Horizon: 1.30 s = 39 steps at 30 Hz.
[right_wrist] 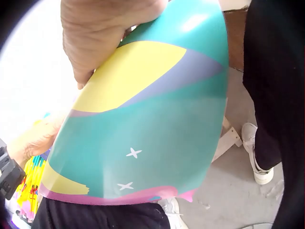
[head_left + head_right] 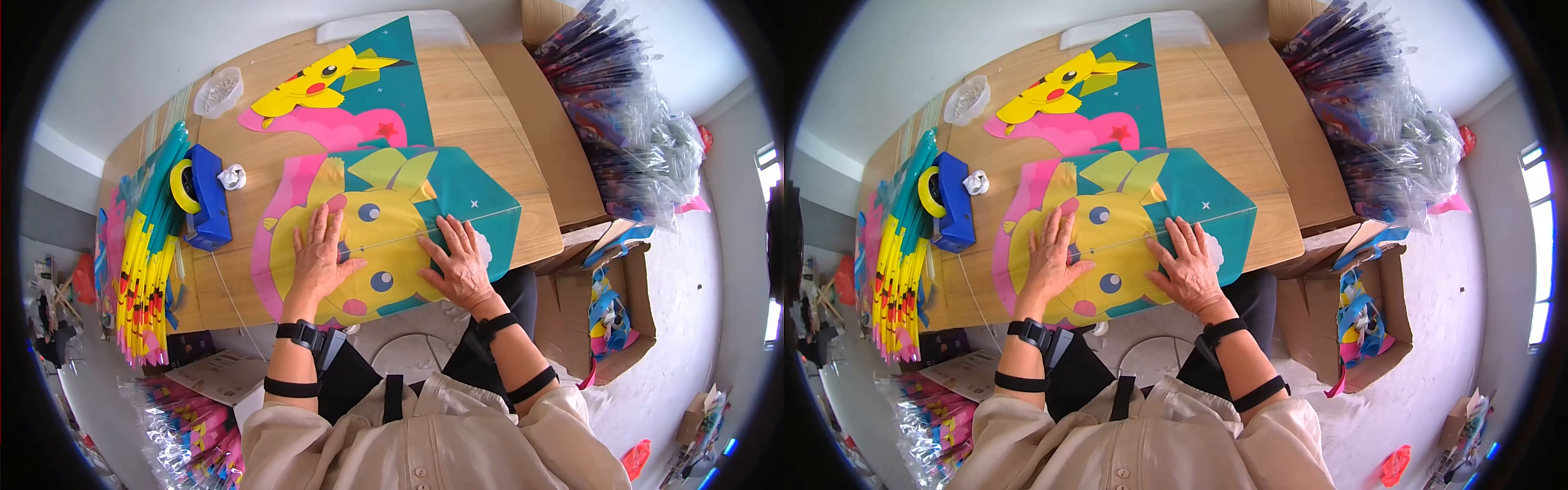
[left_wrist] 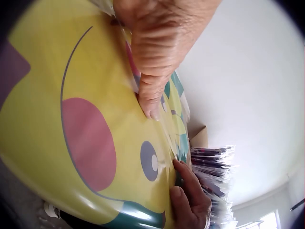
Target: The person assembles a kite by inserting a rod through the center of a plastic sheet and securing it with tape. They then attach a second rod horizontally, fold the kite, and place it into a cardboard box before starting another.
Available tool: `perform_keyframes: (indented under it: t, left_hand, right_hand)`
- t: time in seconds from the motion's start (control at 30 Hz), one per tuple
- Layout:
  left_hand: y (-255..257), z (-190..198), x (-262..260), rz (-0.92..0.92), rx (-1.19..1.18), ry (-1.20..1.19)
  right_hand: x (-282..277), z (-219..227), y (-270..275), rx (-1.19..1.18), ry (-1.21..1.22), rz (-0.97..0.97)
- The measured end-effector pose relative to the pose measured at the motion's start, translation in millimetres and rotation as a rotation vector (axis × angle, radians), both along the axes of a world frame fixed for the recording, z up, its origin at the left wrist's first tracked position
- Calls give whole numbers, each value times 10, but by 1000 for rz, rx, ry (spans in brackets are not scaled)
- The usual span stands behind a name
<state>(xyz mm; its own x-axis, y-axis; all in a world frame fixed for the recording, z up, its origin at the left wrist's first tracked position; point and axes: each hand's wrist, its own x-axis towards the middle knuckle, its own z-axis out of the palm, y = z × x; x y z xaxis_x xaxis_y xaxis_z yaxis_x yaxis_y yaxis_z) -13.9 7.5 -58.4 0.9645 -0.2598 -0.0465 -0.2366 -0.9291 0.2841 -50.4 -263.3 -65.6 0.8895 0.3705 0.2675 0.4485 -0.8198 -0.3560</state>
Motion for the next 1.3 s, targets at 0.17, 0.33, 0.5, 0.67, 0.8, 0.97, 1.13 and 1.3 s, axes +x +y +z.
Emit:
perform_keyframes:
  t: [0.17,0.33,0.5,0.67,0.8,0.97,1.13,1.3]
  left_hand:
    - [-19,49,-6,8,-27,3]
    - [108,149,-37,41,-197,-255]
    - [973,289,-2,414,-295,-622]
    - [2119,271,244,970,-717,-667]
    - [2287,555,312,1136,-940,-146]
    - [2258,728,381,1175,-1119,19]
    - [2257,681,418,1160,-1250,38]
    - [2345,555,240,904,-1518,-23]
  right_hand:
    - [2,-2,16,33,-2,-8]
    - [2,16,8,68,-15,8]
    - [2,9,32,59,-15,3]
    - [-6,22,65,47,-9,-24]
    - [-8,19,65,47,-9,-24]
    - [-10,37,78,51,2,-31]
    - [-6,32,84,63,1,-35]
    - [-3,31,78,72,2,-35]
